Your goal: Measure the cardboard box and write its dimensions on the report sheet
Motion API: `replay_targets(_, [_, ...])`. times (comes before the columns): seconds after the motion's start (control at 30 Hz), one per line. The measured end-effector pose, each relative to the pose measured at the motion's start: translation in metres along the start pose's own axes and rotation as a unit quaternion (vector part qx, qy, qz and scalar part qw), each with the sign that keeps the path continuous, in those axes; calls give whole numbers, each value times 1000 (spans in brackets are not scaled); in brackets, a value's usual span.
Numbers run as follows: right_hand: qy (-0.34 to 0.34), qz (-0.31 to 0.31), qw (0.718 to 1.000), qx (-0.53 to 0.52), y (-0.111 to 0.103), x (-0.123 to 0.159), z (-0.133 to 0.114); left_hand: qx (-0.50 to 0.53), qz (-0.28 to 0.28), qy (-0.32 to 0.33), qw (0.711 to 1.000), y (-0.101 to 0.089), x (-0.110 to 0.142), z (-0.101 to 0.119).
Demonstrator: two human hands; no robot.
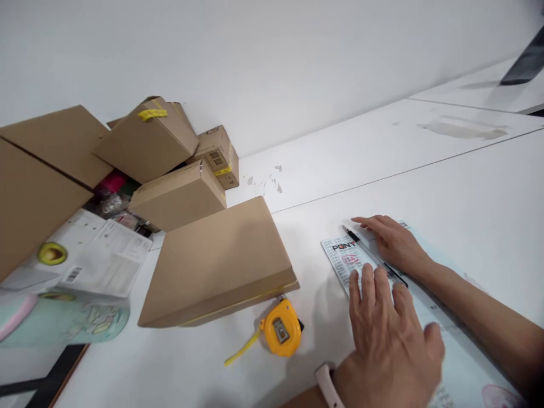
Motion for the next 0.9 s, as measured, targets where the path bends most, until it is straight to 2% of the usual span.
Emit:
replay_targets(0.1, [41, 20, 999, -3, -1, 0, -3, 41, 94, -48, 994, -29, 41, -14])
replay_targets(0.2, [64, 46, 997, -1, -4, 0, -10, 35, 188, -145, 971, -44, 83, -52])
replay_targets(0.3, [67, 79, 995, 14, -6, 1, -19, 28, 188, -215, 958, -46, 109, -92])
replay_targets(0.37, [63, 103, 993, 18, -9, 3, -27, 61, 174, -246, 951, -45, 116, -109])
replay_targets(0.47, [55, 149, 987, 10, -18, 8, -50, 198, 172, -303, 916, -52, 118, -115])
replay_targets(0.53, [61, 144, 988, -9, -27, 14, -74, 346, 156, -320, 868, -64, 118, -111])
replay_targets(0.57, [73, 114, 990, -29, -31, 18, -89, 419, 147, -313, 840, -71, 118, -107])
replay_targets(0.6, [87, 51, 993, -62, -34, 23, -105, 480, 137, -300, 813, -79, 118, -104])
replay_targets(0.63, [113, -42, 987, -110, -35, 29, -122, 524, 129, -285, 792, -87, 119, -101])
replay_targets(0.7, [152, -219, 942, -205, -35, 40, -157, 566, 125, -267, 770, -100, 119, -97])
replay_targets(0.73, [155, -284, 915, -242, -34, 45, -174, 573, 126, -263, 766, -105, 119, -95])
replay_targets(0.8, [150, -344, 879, -294, -32, 51, -201, 574, 128, -263, 765, -110, 119, -91])
replay_targets(0.9, [149, -351, 866, -323, -28, 52, -226, 557, 143, -271, 772, -115, 117, -86])
Point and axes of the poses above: each hand's wrist, its own x-axis away from the middle knuckle, its own y-axis out of the palm, z = x × y, the point moved 1 cm from there along -x, towards the middle knuckle, and after that the axes turned 3 degrees about z, right-handed, at the moved point
